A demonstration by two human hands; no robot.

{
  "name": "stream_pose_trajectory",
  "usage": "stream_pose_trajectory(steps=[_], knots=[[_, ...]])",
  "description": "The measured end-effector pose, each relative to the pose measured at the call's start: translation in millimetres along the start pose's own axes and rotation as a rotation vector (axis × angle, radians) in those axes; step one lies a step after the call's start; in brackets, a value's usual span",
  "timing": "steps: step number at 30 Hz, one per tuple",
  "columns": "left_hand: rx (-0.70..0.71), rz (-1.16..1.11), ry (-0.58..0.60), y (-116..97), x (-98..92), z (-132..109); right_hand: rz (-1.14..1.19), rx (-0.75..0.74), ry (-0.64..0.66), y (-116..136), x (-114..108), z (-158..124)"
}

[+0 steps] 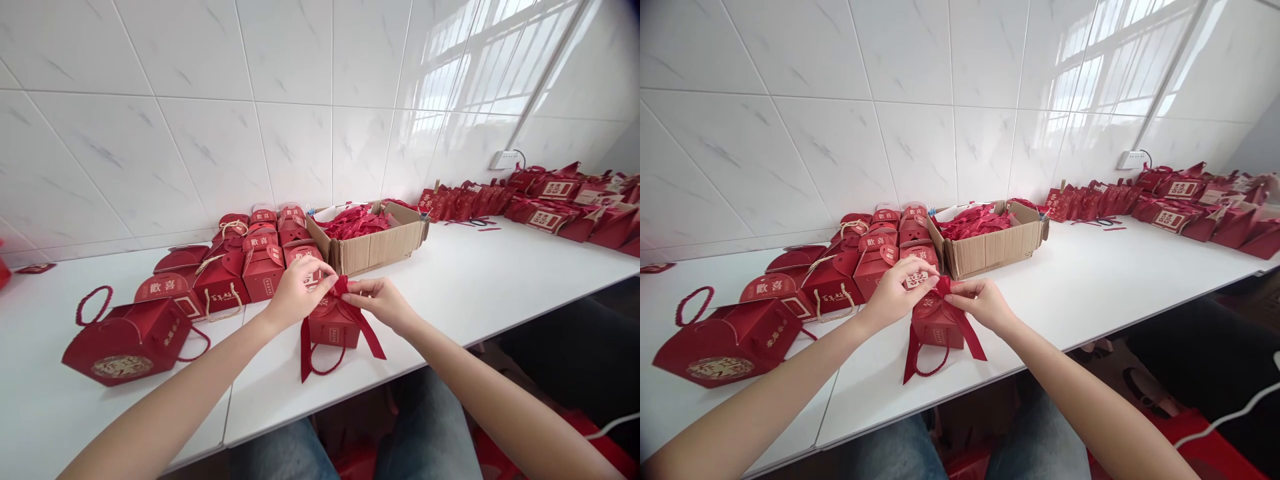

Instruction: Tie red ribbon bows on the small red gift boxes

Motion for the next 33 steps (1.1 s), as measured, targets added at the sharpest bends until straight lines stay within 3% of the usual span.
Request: stream_pose_trajectory(steps=[3,6,8,13,17,23,28,30,33], knots=[[-0.234,-0.114,-0.005,19,-3.4,-16,0.007,-0.03,-0.034,-6,0,1],[-0.448,-0.239,0.115,31,-0.2,-30,0.071,-0.018,0.027,-10,1,4],[-0.509,-0.298,0.181,31,3.1,-36,0.092,0.0,0.037,-9,2,6],[-0.427,-0.241,0.202,22,0.9,-33,0.126,0.041,0.035,1,4,7],[-0.383,-0.312,0.222,10,-15.2,-24,0.037,0.123,-0.079,7,6,8],[-0.254,-0.42,0.26,-20,-33.7,2,-0.238,0.03,-0.181,13,12,10],[-0.305,-0.52,0.167,-25,-18.4,31,-0.391,-0.23,-0.12,16,16,3],[-0.382,-0.594,0.168,-18,-7.2,39,-0.328,-0.193,-0.083,15,16,2],[-0.481,-0.779,0.266,-7,5.3,44,-0.227,-0.072,-0.107,13,15,4]])
Point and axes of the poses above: each hand's wrist, its own z-axis towards the middle knuckle, its own x-axis out of the palm, y = z × x, the point moved 2 cm from there along z, towards the middle knuckle, and after that the axes turned 11 degrees about x, right-handed, at the moved point
